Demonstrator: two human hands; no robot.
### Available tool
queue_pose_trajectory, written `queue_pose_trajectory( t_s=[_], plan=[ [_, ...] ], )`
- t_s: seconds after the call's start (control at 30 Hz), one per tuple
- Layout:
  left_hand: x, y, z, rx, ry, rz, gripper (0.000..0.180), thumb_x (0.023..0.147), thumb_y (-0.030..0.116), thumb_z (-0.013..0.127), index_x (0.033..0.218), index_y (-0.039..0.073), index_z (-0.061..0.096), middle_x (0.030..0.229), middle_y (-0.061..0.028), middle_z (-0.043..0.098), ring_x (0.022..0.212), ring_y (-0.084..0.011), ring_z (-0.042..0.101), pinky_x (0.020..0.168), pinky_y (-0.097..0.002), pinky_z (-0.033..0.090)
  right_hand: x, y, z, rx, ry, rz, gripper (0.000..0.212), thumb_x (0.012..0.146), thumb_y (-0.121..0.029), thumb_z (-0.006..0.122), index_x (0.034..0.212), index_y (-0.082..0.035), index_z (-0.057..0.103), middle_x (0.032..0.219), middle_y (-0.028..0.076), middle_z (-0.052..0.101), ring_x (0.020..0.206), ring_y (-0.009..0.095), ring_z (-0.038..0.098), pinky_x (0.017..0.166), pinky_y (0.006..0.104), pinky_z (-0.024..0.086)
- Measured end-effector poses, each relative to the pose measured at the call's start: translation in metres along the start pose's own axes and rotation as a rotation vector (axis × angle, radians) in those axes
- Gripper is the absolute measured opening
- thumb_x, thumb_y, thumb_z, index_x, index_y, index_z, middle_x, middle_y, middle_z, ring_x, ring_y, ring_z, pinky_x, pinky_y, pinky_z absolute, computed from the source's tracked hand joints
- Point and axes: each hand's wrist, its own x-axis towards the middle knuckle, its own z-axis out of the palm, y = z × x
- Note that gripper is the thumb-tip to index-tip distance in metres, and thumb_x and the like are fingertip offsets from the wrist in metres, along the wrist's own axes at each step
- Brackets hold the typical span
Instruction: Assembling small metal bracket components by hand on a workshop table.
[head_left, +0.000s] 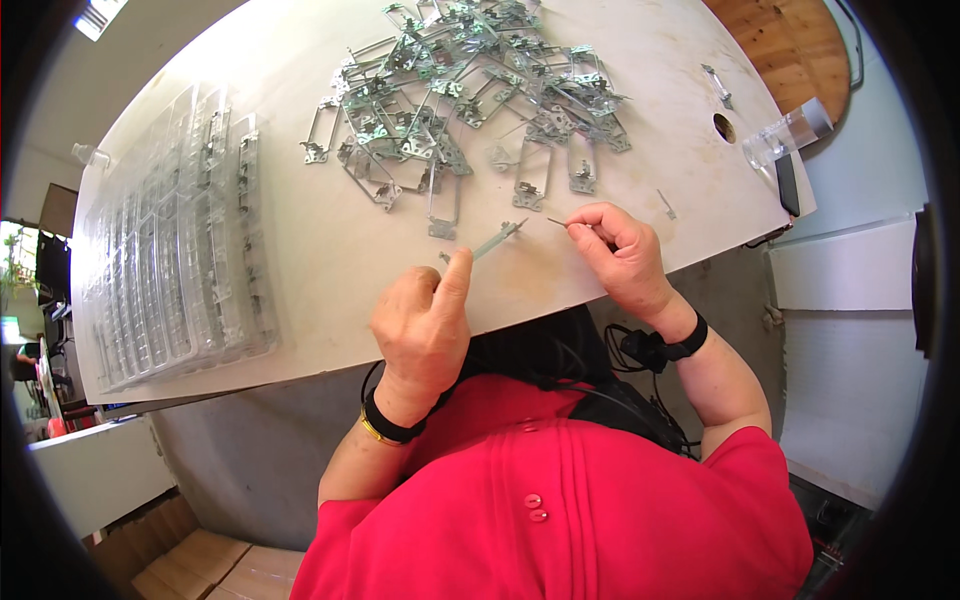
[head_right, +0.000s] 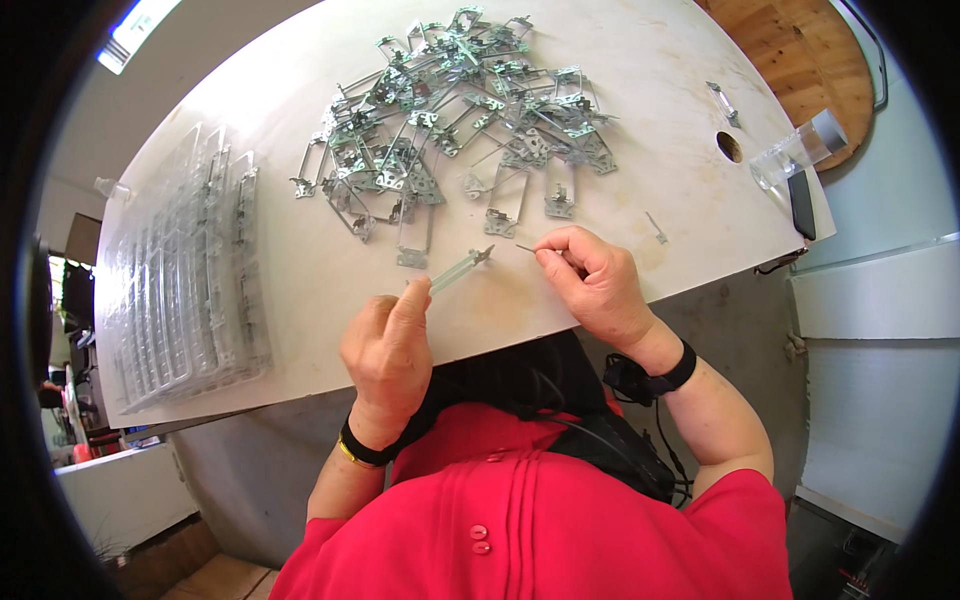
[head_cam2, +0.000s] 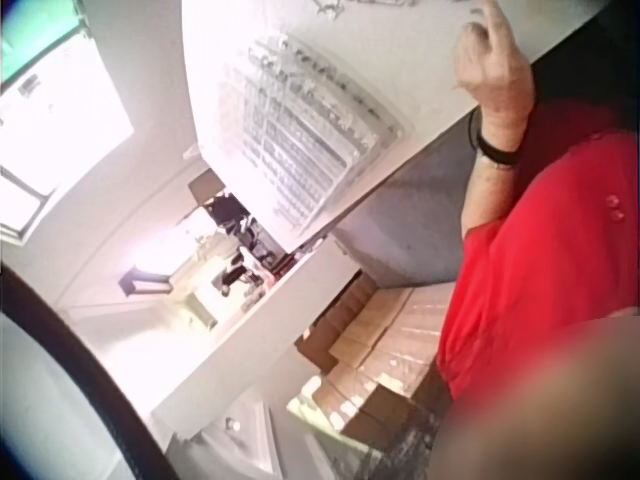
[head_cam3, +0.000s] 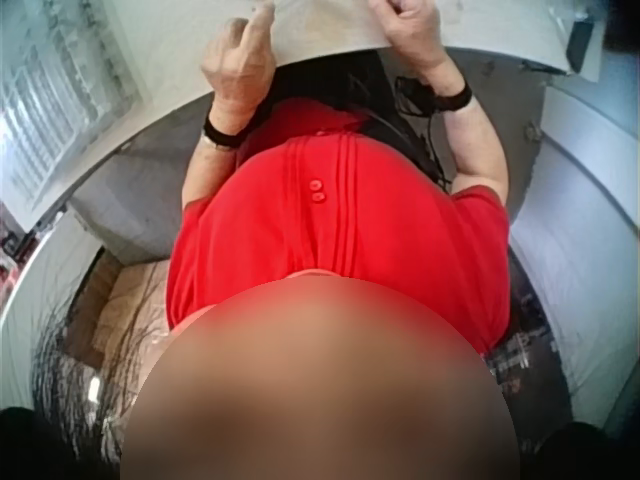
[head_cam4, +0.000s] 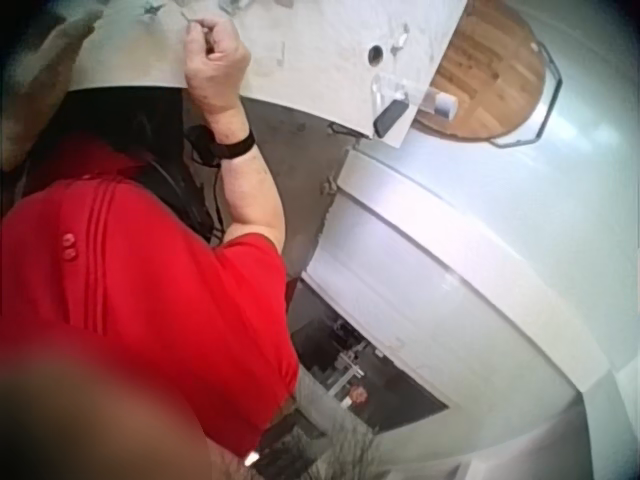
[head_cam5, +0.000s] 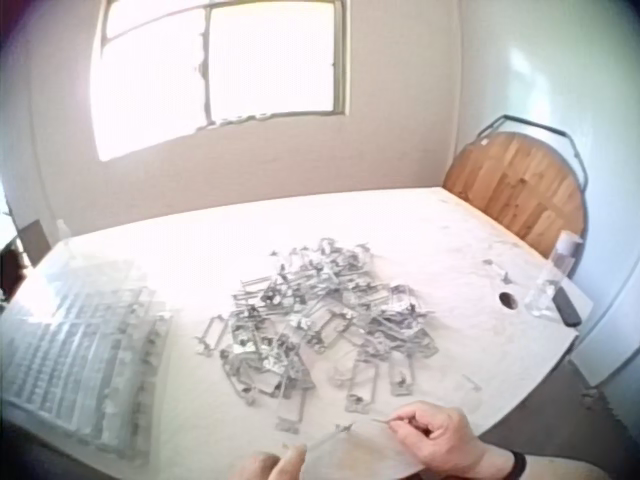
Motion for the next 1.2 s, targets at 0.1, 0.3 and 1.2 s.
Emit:
queue_pose_trajectory(
  t_s=[0.1, 0.3, 1.2],
  plan=[
    [-0.006, 0.003, -0.005, 0.088, -0.069, 0.060, 0.049, 0.076, -0.009, 0.068, 0.121, 0.010, 0.077, 0.092, -0.0083, 0.066, 0.068, -0.0217, 0.057, 0.061, -0.0349, 0.049, -0.001, 0.002, -0.003, 0.030, -0.030, 0.047, 0.005, 0.101, -0.007, 0.069, 0.105, -0.003, 0.071, 0.071, -0.007, 0.058, 0.065, 0.000, 0.047, 0.058, 0.0213, 0.039],
    [-0.015, 0.009, -0.016, -0.022, -0.117, 0.022, 0.047, 0.078, -0.007, 0.079, 0.124, 0.003, 0.073, 0.098, -0.0112, 0.070, 0.073, -0.0243, 0.061, 0.063, -0.0354, 0.049, 0.000, 0.000, -0.008, 0.167, -0.031, 0.152, 0.008, 0.104, -0.007, 0.067, 0.109, -0.003, 0.070, 0.073, -0.011, 0.058, 0.065, -0.001, 0.044, 0.059, 0.0200, 0.036],
    [0.143, 0.067, -0.105, -1.304, -0.003, 0.199, 0.055, 0.085, 0.056, 0.083, 0.072, 0.009, 0.058, 0.059, -0.0042, 0.048, 0.052, -0.0257, 0.055, 0.044, -0.0384, 0.037, 0.004, 0.012, -0.002, 0.228, 0.094, 0.190, 0.009, 0.104, -0.013, 0.069, 0.109, -0.006, 0.072, 0.066, -0.011, 0.055, 0.056, -0.001, 0.043, 0.052, 0.0195, 0.033]
  ],
)
